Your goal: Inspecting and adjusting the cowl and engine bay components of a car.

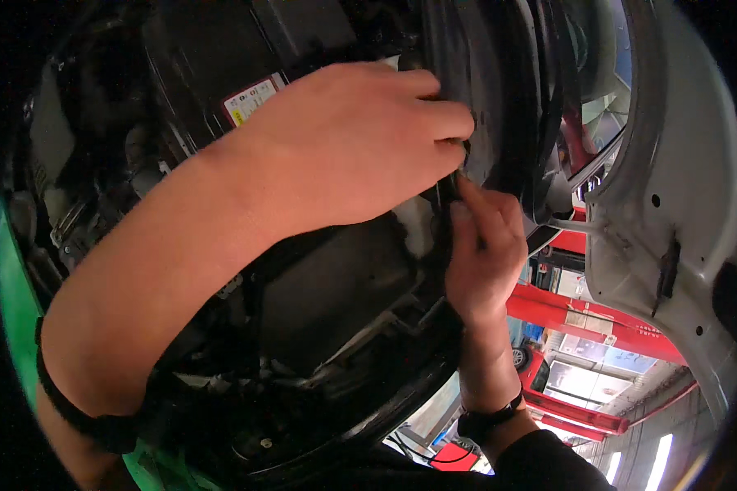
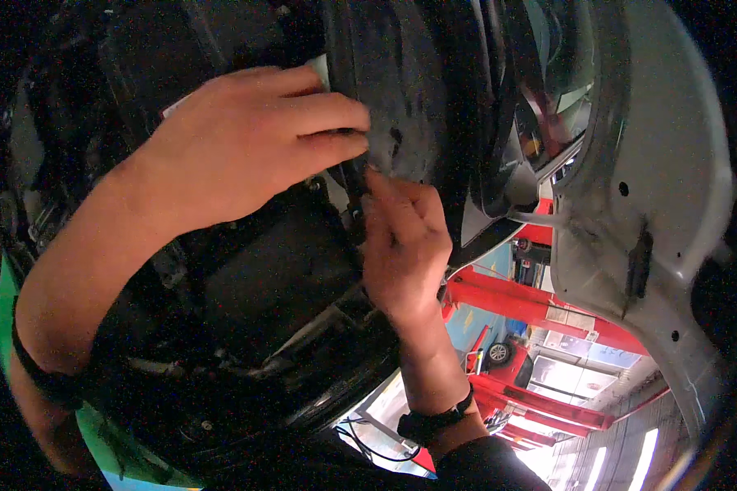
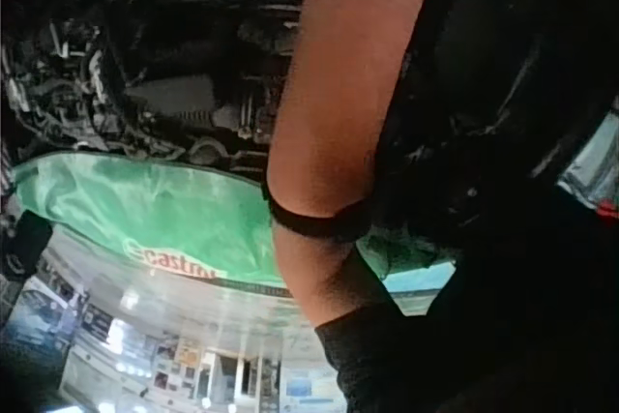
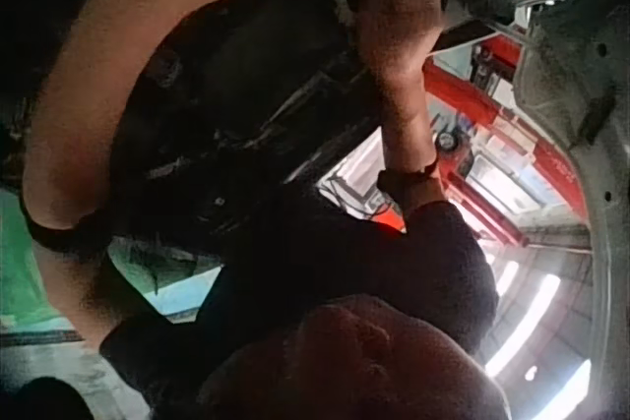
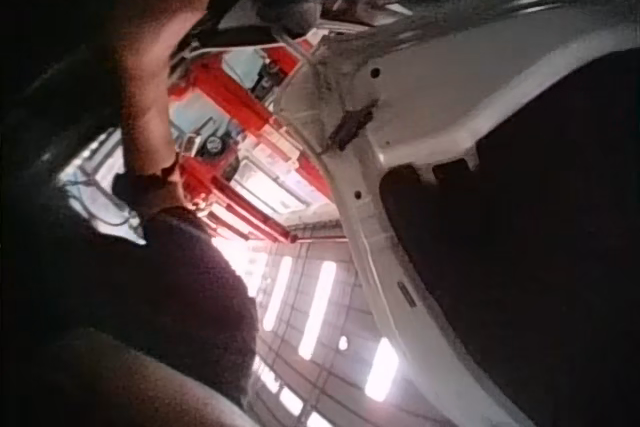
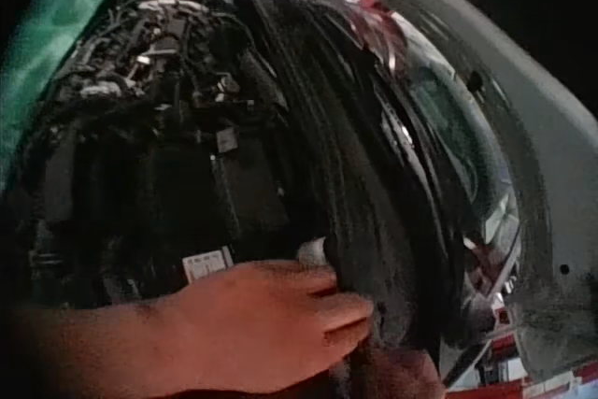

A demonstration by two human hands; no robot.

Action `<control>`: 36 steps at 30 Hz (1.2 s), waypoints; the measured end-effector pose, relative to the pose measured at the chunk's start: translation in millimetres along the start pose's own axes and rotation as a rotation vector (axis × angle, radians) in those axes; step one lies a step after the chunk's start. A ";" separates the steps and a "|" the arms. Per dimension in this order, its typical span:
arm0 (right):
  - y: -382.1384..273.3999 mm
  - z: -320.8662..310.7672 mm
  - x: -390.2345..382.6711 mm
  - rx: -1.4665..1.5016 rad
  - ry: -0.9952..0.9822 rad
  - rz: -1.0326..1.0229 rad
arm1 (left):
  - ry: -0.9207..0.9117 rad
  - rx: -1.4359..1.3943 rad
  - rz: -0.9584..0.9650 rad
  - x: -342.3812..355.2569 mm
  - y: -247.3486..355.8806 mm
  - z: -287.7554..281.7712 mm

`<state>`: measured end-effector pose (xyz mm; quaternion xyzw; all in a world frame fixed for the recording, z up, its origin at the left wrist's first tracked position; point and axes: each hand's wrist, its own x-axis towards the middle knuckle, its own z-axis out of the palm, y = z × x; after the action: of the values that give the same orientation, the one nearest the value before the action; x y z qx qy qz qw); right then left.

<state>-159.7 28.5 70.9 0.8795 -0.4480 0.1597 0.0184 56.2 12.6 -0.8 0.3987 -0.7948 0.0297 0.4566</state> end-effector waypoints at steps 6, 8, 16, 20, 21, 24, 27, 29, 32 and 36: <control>5.0 -8.9 9.6 0.179 -0.082 0.189 | 0.068 -0.134 -0.161 -4.6 9.4 5.1; 6.3 -8.2 12.1 0.241 -0.059 0.155 | 0.093 -0.136 -0.170 -3.8 10.8 7.4; 9.7 -5.3 18.9 0.389 -0.082 0.306 | -0.010 -0.178 -0.235 12.7 8.9 3.9; 12.7 -1.9 20.0 0.605 -0.074 0.406 | -0.097 -0.206 -0.249 23.9 6.4 3.8; 13.7 -1.4 19.0 0.621 -0.070 0.410 | -0.117 -0.202 -0.241 27.2 4.0 3.9; 16.1 0.5 15.1 0.606 -0.049 0.388 | -0.136 -0.179 -0.183 33.9 -4.5 0.4; 17.5 3.4 14.0 0.391 -0.009 0.218 | -0.135 -0.139 -0.106 39.1 -9.2 -3.8; 17.0 5.1 15.8 0.372 -0.006 0.165 | -0.175 -0.130 -0.111 42.3 -9.6 -7.2; 15.3 2.4 20.9 0.260 -0.022 0.115 | -0.287 -0.149 -0.126 47.9 -9.9 -15.5; 15.5 -2.6 29.2 0.260 -0.064 0.031 | -0.396 -0.149 -0.039 50.2 -14.3 -38.0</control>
<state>-156.7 -3.1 80.4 0.8719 -0.4375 0.1888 -0.1127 79.0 -11.9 54.4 0.3771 -0.8611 -0.1171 0.3203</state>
